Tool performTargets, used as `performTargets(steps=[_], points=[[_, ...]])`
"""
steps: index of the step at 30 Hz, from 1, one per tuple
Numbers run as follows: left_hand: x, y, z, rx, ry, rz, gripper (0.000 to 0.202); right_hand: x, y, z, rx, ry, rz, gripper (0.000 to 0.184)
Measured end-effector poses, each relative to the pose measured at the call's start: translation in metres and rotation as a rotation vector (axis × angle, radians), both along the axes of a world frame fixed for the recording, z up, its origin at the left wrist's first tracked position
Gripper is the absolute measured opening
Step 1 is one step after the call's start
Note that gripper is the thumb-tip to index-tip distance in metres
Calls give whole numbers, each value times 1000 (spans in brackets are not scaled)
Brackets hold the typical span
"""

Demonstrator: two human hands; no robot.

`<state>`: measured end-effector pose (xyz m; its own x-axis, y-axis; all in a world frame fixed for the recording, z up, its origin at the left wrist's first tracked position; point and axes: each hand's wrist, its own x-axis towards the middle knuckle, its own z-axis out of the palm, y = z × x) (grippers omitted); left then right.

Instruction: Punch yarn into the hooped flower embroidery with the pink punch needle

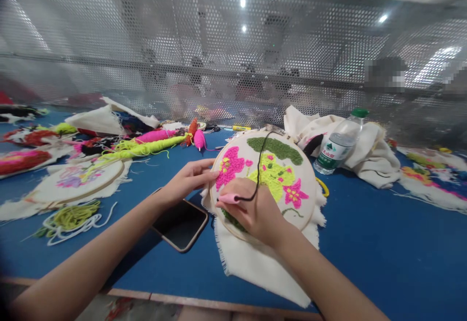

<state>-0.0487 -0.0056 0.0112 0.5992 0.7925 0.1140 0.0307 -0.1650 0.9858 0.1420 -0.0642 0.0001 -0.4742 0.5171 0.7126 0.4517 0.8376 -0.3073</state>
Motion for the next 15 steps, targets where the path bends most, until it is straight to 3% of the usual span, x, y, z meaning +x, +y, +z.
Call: performTargets(steps=[6, 12, 15], points=[[-1, 0, -2, -2, 23, 39, 31, -9, -5, -3, -126, -139, -55, 15], [0, 3, -7, 351, 262, 235, 33, -10, -1, -10, -20, -174, 1, 7], [1, 3, -7, 382, 318, 263, 35, -10, -1, -14, 36, -187, -14, 8]])
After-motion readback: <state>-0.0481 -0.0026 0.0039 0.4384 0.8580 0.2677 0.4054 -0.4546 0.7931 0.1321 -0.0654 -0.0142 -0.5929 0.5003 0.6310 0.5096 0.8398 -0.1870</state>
